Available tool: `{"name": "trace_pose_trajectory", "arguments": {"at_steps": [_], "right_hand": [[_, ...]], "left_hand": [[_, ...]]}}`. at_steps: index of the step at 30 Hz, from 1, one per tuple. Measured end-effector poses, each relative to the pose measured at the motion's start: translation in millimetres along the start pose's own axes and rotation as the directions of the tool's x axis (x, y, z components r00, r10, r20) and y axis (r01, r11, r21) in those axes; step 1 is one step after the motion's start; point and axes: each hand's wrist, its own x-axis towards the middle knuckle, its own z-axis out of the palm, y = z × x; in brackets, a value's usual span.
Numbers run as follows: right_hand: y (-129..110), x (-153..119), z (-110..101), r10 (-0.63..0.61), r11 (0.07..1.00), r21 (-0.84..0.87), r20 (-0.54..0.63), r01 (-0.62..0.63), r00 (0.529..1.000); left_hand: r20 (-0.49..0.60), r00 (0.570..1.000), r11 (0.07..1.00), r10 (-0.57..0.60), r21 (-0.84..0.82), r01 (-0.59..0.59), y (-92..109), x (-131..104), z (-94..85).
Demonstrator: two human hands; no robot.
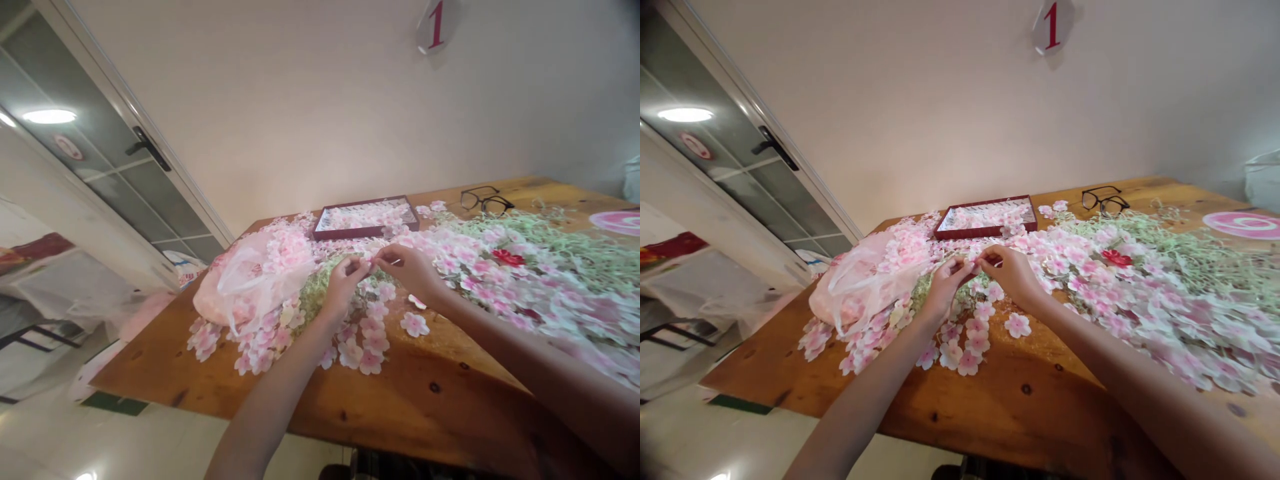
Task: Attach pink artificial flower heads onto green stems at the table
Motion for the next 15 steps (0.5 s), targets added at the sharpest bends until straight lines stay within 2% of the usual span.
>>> {"name": "trace_pose_trajectory", "arguments": {"at_steps": [4, 6, 9, 12, 15], "right_hand": [[-1.8, -0.7, -1.0, 0.048, 0.996, 0.069, 0.067, -0.053, 0.997], [0.4, -0.5, -0.7, 0.111, 0.975, 0.18, 0.119, -0.131, 0.987], [7.0, 0.3, 0.9, 0.204, 0.894, 0.363, 0.194, -0.263, 0.96], [11.8, 1.3, 0.8, 0.269, 0.841, 0.406, 0.26, -0.357, 0.927], [9.9, 2.5, -3.5, 0.282, 0.846, 0.369, 0.3, -0.384, 0.911]], "left_hand": [[0.041, 0.999, 1.0, 0.004, -0.024, -0.003, 2.9, -1.2, 1.2], [0.056, 0.998, 0.998, -0.009, -0.054, 0.012, 3.8, -0.3, 0.9], [0.033, 0.999, 0.999, -0.016, -0.032, 0.017, 1.9, 4.0, -2.1], [0.022, 0.999, 0.988, 0.043, 0.145, -0.045, -0.8, 7.6, -6.8], [0.063, 0.986, 0.91, 0.152, 0.379, -0.165, 0.5, 6.4, -9.6]]}}
